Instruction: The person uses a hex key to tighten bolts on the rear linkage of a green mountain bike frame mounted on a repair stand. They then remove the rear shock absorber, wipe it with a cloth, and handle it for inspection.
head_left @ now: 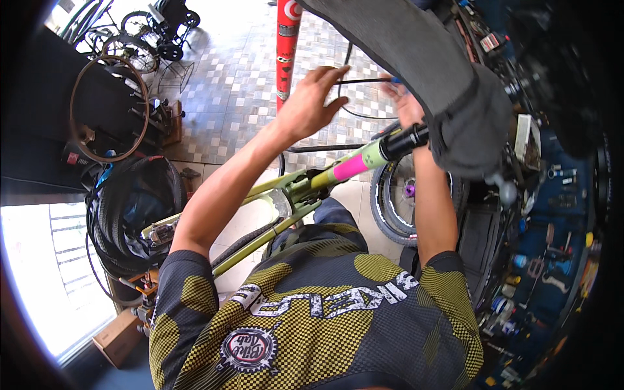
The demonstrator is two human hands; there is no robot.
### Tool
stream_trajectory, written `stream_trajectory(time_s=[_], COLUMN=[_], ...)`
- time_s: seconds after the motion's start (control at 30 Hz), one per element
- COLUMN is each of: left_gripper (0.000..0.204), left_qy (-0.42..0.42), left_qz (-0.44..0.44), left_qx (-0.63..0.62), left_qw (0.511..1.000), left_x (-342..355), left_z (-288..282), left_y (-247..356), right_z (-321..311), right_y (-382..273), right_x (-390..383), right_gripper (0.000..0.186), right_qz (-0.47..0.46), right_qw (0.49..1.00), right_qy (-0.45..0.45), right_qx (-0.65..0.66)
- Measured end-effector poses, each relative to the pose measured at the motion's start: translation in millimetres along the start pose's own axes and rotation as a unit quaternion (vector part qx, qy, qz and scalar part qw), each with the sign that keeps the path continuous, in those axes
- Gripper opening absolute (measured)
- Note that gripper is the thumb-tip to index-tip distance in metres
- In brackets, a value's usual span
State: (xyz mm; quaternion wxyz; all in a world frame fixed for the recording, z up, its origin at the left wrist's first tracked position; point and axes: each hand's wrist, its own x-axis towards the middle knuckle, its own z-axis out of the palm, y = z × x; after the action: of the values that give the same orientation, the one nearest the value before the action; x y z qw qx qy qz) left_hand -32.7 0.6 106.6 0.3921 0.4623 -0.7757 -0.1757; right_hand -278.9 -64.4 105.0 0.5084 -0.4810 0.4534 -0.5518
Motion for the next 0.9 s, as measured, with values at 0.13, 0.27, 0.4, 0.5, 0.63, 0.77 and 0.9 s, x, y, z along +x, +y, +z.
stream_trajectory(time_s=[0.13, 0.27, 0.4, 0.5, 0.63, 0.77, 0.9], left_gripper=[0.053, 0.042, 0.033, 0.040, 0.061, 0.063, 0.058], left_qy=[-0.011, -0.126, -0.234, -0.295, -0.316, -0.298, -0.280], left_qz=[-0.051, -0.116, -0.180, -0.206, -0.251, -0.309, -0.344], left_qx=[0.007, 0.008, 0.043, 0.091, 0.186, 0.181, 0.170], left_qw=[0.999, 0.985, 0.954, 0.929, 0.896, 0.885, 0.880], left_x=[-54, -138, -193, -244, -290, -317, -330], left_z=[-26, -67, -103, -111, -102, -97, -94], left_y=[-4, 19, 66, 80, 76, 74, 78], right_z=[-108, -178, -162, -110, -38, -19, -17], right_y=[-25, -48, -29, 54, 121, 150, 156], right_x=[-18, -118, -220, -264, -283, -275, -273], right_gripper=[0.038, 0.038, 0.029, 0.029, 0.030, 0.027, 0.028], right_qz=[-0.144, -0.191, -0.137, -0.162, -0.066, -0.128, -0.135], right_qw=[0.977, 0.943, 0.936, 0.880, 0.932, 0.907, 0.914], right_qy=[0.159, 0.274, 0.260, 0.171, -0.009, -0.018, -0.016], right_qx=[-0.008, -0.004, -0.192, -0.412, -0.358, -0.401, -0.383])
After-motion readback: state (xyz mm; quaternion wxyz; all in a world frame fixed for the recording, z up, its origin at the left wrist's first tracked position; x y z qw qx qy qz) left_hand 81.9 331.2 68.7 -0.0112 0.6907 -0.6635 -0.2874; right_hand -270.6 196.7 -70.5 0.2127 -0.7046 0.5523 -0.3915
